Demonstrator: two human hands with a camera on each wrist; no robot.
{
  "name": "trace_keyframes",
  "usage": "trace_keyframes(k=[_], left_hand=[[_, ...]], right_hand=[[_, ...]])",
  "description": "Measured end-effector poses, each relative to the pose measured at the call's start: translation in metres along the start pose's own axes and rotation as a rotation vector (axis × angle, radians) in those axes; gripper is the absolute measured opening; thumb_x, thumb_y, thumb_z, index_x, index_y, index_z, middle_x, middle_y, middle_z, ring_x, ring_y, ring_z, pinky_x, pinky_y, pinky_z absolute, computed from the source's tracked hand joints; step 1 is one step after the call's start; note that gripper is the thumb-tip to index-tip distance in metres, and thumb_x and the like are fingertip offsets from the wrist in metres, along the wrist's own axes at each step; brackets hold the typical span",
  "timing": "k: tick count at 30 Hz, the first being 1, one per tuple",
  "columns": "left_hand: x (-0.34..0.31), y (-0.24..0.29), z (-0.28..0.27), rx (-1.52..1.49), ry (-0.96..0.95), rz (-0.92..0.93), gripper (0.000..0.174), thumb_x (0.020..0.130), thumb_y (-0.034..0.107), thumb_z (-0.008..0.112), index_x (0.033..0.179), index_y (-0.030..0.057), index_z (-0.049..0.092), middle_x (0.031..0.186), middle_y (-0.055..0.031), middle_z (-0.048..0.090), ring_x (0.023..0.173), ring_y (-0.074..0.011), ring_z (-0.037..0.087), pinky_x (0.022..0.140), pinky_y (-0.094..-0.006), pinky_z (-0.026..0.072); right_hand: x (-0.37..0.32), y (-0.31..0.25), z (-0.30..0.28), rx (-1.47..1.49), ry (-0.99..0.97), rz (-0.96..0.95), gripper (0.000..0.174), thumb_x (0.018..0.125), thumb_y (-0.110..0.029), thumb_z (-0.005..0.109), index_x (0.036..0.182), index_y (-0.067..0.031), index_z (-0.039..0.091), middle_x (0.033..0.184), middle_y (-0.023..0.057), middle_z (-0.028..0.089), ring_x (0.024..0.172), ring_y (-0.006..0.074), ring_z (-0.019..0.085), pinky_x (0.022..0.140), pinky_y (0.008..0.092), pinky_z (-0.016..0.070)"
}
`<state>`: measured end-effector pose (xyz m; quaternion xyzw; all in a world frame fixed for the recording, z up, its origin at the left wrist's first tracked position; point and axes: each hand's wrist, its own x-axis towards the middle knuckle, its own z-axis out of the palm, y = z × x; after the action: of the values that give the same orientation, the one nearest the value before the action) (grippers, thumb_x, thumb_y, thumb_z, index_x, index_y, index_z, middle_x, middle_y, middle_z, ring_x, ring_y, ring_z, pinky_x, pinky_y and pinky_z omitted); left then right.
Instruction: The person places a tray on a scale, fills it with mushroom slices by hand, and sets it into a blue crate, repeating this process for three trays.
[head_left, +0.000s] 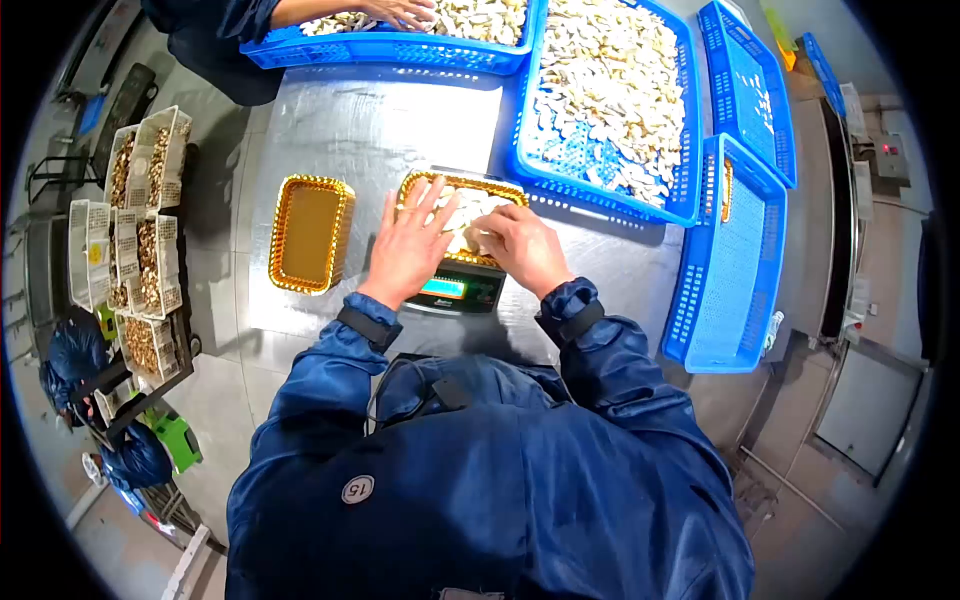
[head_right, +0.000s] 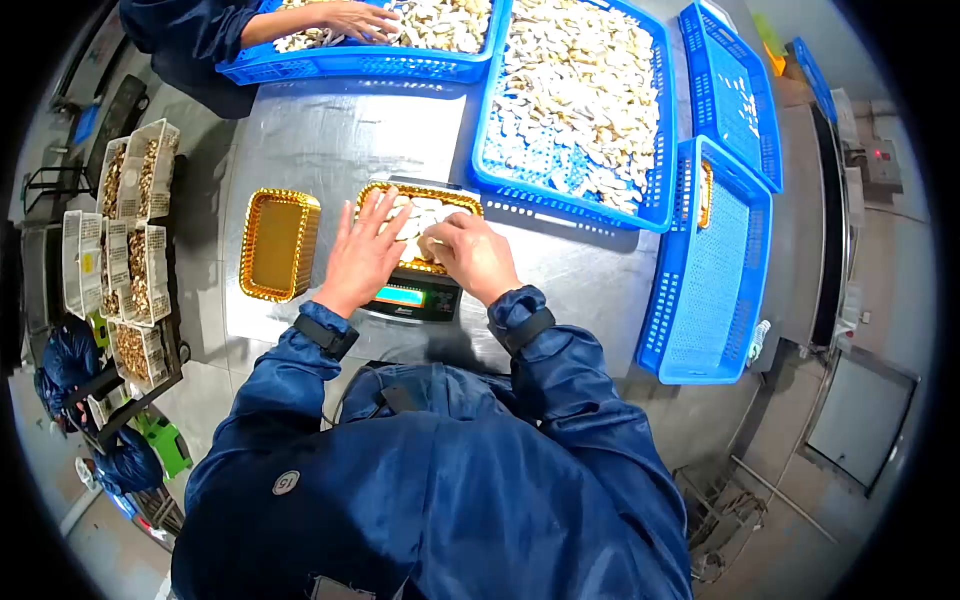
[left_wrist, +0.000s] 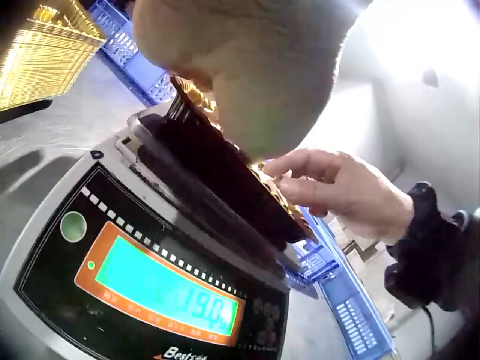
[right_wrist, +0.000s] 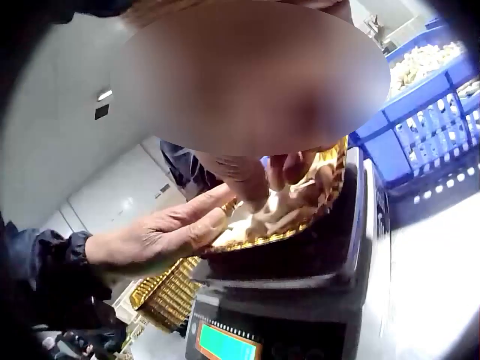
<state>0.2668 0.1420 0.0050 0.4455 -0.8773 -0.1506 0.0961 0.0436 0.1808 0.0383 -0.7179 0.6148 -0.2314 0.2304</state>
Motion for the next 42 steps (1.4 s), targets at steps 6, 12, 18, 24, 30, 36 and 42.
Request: trace_keyframes(k=[6, 12, 18, 24, 30, 36, 42], left_hand=[[-0.001, 0.006, 0.009, 0.013, 0.017, -0.078, 0.055, 0.102, 0.028, 0.061, 0.155, 0.0238, 0.05, 0.168, -0.006, 0.035, 0.157, -0.03, 0.027, 0.126, -0.0596, 0.0203], [-0.004, 0.009, 0.007, -0.042, 0.08, -0.086, 0.057, 0.102, 0.03, 0.061, 0.157, 0.0243, 0.048, 0.168, -0.0072, 0.033, 0.157, -0.0304, 0.027, 0.126, -0.0598, 0.0206], [-0.006, 0.01, 0.003, -0.093, -0.002, -0.118, 0.064, 0.101, 0.03, 0.065, 0.161, 0.0244, 0.042, 0.17, -0.01, 0.029, 0.158, -0.0338, 0.025, 0.127, -0.0579, 0.0178], [-0.027, -0.022, -0.019, -0.266, 0.23, -0.207, 0.06, 0.094, 0.017, 0.072, 0.151, 0.0145, 0.053, 0.16, -0.0175, 0.041, 0.15, -0.0405, 0.036, 0.122, -0.0493, 0.032], [-0.038, -0.014, -0.012, -0.322, 0.215, -0.206, 0.027, 0.084, 0.011, 0.081, 0.108, 0.0101, 0.07, 0.137, -0.0138, 0.055, 0.139, -0.0382, 0.048, 0.113, -0.0474, 0.0427], [-0.033, -0.014, -0.012, -0.261, 0.255, -0.127, 0.023, 0.084, 0.014, 0.079, 0.106, 0.0084, 0.074, 0.128, -0.0112, 0.059, 0.123, -0.034, 0.056, 0.103, -0.045, 0.0475], [-0.04, -0.019, -0.015, -0.309, 0.229, -0.172, 0.022, 0.09, 0.012, 0.075, 0.111, 0.0078, 0.073, 0.128, -0.0111, 0.06, 0.121, -0.0338, 0.057, 0.1, -0.044, 0.0499]], right_hand=[[-0.006, -0.001, 0.0, -0.091, -0.079, 0.025, 0.01, 0.093, -0.021, 0.069, 0.1, -0.0173, 0.076, 0.095, 0.0061, 0.07, 0.097, 0.0295, 0.068, 0.081, 0.0427, 0.057], [-0.005, -0.008, -0.002, -0.129, -0.112, -0.003, 0.016, 0.087, -0.018, 0.073, 0.103, -0.0174, 0.075, 0.102, 0.0032, 0.071, 0.098, 0.0281, 0.067, 0.082, 0.041, 0.0576], [-0.007, -0.009, 0.003, -0.157, -0.003, -0.021, 0.017, 0.086, -0.015, 0.074, 0.103, -0.0163, 0.075, 0.102, 0.0043, 0.07, 0.099, 0.0291, 0.066, 0.082, 0.0418, 0.0573], [0.001, -0.031, 0.016, -0.062, -0.056, -0.017, 0.01, 0.091, -0.021, 0.071, 0.099, -0.0162, 0.074, 0.097, 0.0067, 0.069, 0.095, 0.0321, 0.067, 0.081, 0.0445, 0.0567], [0.005, -0.029, 0.031, -0.06, -0.069, -0.022, 0.01, 0.091, -0.021, 0.07, 0.098, -0.0165, 0.076, 0.093, 0.0064, 0.069, 0.091, 0.0314, 0.067, 0.077, 0.0454, 0.0562], [0.006, -0.038, 0.03, -0.09, -0.019, -0.083, 0.015, 0.085, -0.026, 0.077, 0.096, -0.0157, 0.076, 0.091, 0.007, 0.067, 0.09, 0.0307, 0.066, 0.075, 0.0439, 0.0558], [0.013, -0.046, 0.044, -0.103, -0.09, -0.023, 0.02, 0.082, -0.028, 0.08, 0.092, -0.0117, 0.076, 0.09, 0.008, 0.066, 0.094, 0.0307, 0.065, 0.078, 0.0451, 0.055]])
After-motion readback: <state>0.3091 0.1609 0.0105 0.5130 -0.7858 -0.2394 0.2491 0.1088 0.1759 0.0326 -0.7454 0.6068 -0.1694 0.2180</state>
